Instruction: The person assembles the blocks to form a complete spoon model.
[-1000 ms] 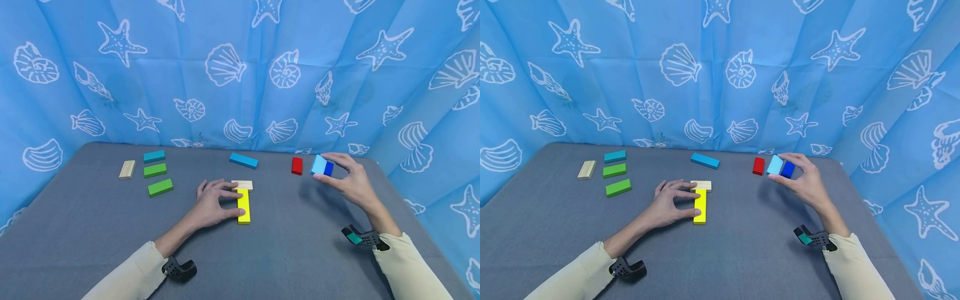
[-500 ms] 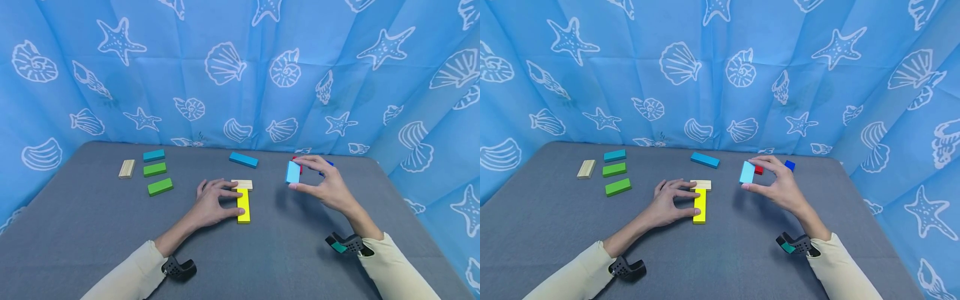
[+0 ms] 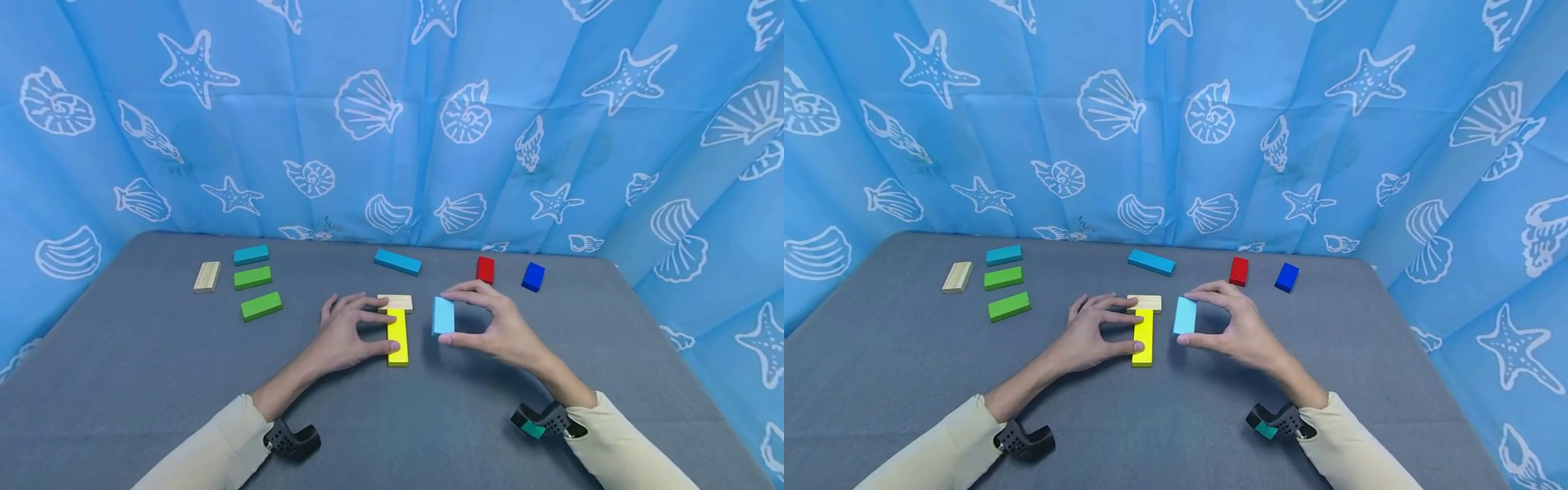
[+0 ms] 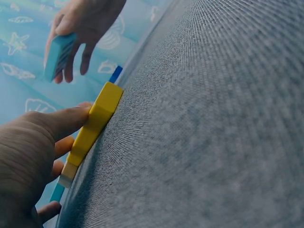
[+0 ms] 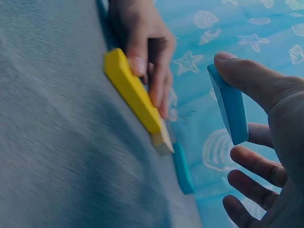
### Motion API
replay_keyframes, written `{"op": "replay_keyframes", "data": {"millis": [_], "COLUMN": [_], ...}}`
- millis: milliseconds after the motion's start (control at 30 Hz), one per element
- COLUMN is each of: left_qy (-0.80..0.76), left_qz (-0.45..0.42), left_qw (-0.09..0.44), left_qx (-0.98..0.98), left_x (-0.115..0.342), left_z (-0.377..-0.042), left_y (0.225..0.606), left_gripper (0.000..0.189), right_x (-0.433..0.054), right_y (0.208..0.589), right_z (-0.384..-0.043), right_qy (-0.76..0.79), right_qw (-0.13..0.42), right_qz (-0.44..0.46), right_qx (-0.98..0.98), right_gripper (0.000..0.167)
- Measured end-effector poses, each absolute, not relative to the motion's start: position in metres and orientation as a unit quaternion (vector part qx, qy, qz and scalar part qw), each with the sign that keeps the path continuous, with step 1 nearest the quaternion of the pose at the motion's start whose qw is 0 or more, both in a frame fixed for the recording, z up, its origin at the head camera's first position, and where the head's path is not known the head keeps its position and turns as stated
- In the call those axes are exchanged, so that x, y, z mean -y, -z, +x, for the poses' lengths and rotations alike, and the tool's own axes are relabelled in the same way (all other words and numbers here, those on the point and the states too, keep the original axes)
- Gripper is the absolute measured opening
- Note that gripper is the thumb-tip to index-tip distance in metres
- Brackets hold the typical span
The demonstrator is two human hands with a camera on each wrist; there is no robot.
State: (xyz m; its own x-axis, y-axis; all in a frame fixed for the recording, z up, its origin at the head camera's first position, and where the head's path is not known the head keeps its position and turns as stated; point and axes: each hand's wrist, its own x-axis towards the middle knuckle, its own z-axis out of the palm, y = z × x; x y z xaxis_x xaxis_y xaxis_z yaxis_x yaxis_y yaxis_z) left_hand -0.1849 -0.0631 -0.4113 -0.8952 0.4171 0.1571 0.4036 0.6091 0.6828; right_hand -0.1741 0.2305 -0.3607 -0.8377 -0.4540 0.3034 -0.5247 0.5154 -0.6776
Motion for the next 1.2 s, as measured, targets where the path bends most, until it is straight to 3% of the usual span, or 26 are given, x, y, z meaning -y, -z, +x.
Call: {"op": "replay_keyframes", "data": {"millis": [767,1200], "left_qy": [-0.367,-0.359], "left_qz": [0.231,0.227], "left_qw": [-0.003,-0.004], "left_qx": [-0.901,-0.905], "left_x": [0.061,0.061], "left_z": [-0.185,-0.185], "left_y": [0.411,0.411], "left_gripper": [0.043,0.045], "right_x": [-0.193,-0.188], "right_y": [0.397,0.404], "right_z": [-0.151,-0.146], "right_qy": [-0.419,-0.419], "right_qw": [-0.071,-0.083], "right_qz": [0.332,0.353], "right_qx": [0.842,0.832], "right_gripper": [0.055,0.056]}}
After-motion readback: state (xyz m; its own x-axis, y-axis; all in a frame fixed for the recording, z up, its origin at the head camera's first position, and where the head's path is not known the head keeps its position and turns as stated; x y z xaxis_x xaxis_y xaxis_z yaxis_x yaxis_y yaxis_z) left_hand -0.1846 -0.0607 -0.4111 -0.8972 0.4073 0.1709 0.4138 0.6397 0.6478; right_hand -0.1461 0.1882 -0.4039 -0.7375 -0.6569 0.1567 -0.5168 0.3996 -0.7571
